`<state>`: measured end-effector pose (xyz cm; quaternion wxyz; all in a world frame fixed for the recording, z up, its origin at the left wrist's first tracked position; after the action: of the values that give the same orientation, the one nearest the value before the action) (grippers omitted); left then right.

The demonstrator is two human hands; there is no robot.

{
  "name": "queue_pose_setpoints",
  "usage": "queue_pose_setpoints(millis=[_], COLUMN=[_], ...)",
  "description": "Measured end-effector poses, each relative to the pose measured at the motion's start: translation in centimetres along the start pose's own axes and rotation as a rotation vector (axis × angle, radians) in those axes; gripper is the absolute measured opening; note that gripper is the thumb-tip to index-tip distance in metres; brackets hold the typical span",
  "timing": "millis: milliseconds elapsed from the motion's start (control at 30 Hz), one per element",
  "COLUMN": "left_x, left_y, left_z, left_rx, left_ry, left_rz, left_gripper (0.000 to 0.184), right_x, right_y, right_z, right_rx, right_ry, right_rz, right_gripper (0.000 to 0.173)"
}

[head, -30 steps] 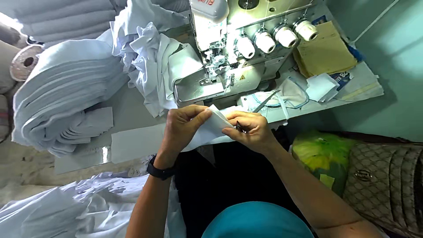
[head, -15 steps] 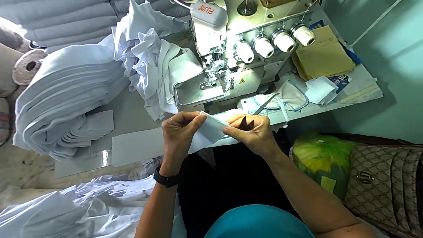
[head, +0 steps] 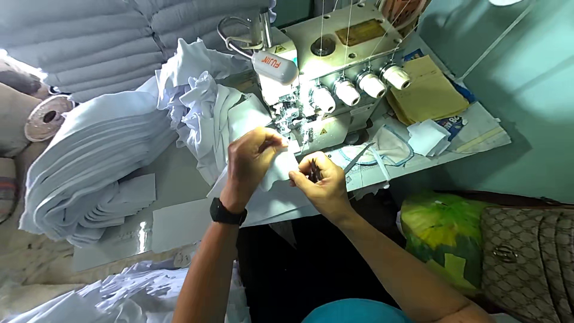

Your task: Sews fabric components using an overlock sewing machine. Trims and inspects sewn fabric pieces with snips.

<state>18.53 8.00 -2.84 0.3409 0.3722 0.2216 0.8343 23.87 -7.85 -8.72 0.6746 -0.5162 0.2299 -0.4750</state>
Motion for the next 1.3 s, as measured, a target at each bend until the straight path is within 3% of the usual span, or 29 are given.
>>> queue_pose_setpoints(millis=[133,267,333,467,733,867,967,1100,1167,1300], left_x=[-1.5,-4.9,-5.9,-5.1,-0.5,1.2,2.3,2.2,2.3,3.0], left_y=[-0.7,2.2,1.7,0.6,-2.1,-6.5,-9.5,-8.5,-6.2,-2.9], left_z=[0.3,-2.9,-4.4,-4.0,-0.1,2.6,2.8,0.2,-2.4,-8.9], left_rx=[0.074,0.101,0.128,0.163,0.292,0.354,0.362,0.38,0.373,0.382], left_ry=[-0.122,-0.056,0.001,0.002,-0.164,-0.082,0.076,0.289,0.301,0.287], left_rz=[0.234,0.729,0.791,0.622,0.343,0.188,-0.02,-0.29,-0.295,-0.063], left_gripper=[0.01,0.024,0.029,0.028,0.028,0.03,0.034,0.037,0.039,0.033], right_x=[0.1,0.3,0.3,0.1,-0.2,0.1,1.5,6.5,7.7,6.6], right_y=[1.8,1.4,1.2,0.7,0.3,1.2,3.3,4.5,4.6,5.2], right_z=[-0.8,-1.5,-1.0,0.4,3.0,0.5,-2.0,-2.0,-1.8,-2.3], right_rx=[-0.046,0.084,0.118,0.161,0.27,0.25,0.046,-0.29,-0.341,-0.337], right_ry=[0.06,0.084,0.088,0.092,0.14,0.09,-0.037,-0.026,-0.045,-0.173], right_rz=[-0.015,-0.149,-0.197,-0.248,-0.584,-0.41,-0.25,-0.212,-0.215,-0.393], right_gripper=[0.013,0.014,0.012,0.012,0.018,0.015,0.021,0.013,0.007,0.018])
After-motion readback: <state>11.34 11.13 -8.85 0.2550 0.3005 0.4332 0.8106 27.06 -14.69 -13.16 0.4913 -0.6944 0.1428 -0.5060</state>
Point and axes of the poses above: each hand's wrist, its own z-axis towards the middle knuckle, its own x-axis out of the back of the hand, y = z × x, the point moved 3 cm from there along z, towards the middle knuckle, and after that the axes turned 7 degrees about -z, right-handed, at the moved point
